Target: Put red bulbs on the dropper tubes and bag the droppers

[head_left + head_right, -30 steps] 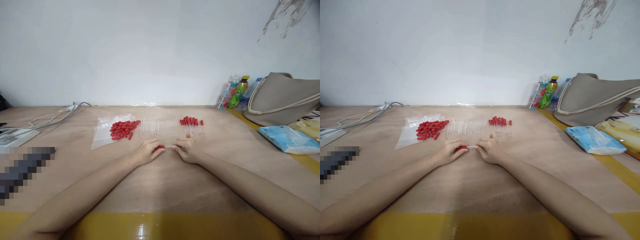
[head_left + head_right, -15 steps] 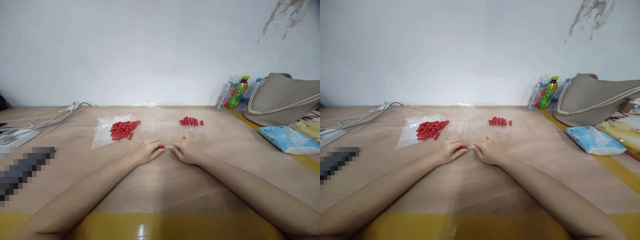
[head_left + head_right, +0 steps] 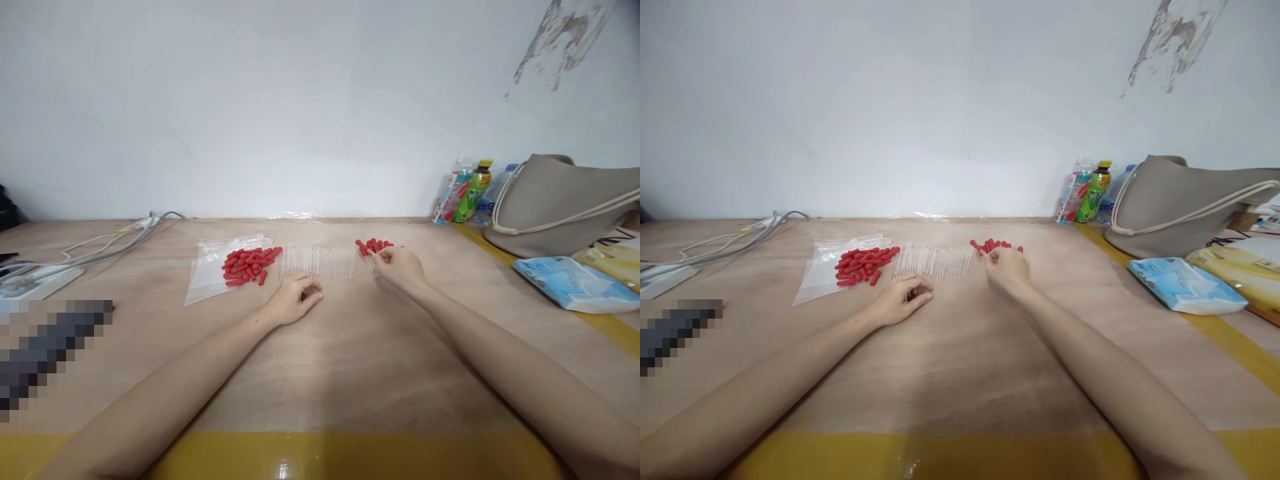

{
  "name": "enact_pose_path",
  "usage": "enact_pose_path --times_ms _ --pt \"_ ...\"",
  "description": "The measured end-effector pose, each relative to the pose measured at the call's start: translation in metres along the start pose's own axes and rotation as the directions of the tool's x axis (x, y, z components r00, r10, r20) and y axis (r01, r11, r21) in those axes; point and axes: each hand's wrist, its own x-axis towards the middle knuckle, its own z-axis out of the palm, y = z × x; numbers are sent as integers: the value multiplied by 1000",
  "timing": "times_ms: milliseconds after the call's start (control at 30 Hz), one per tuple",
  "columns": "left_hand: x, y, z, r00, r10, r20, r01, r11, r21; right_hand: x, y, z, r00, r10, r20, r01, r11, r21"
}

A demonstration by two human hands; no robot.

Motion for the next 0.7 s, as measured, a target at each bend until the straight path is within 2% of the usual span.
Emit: enact_pose_path --times_ms 100,200,333,533,700 --pt "1 1 0 1000 -12 3 12 1000 1 16 5 2 994 71 -82 -81 989 -127" --pt "1 1 0 1000 -18 4 18 1000 -4 22 2 11 992 33 -121 -59 975 -216" --pt "0 0 0 1000 -11 5 11 1000 -1 22 -4 25 993 -52 -107 11 938 -347" --pt "0 -1 0 1000 0 9 0 1000 -5 17 -8 31 991 -129 -26 108 910 -400" --pt "0 -1 1 1000 8 7 -8 1000 -5 11 -10 33 984 -163 -74 119 906 -406"
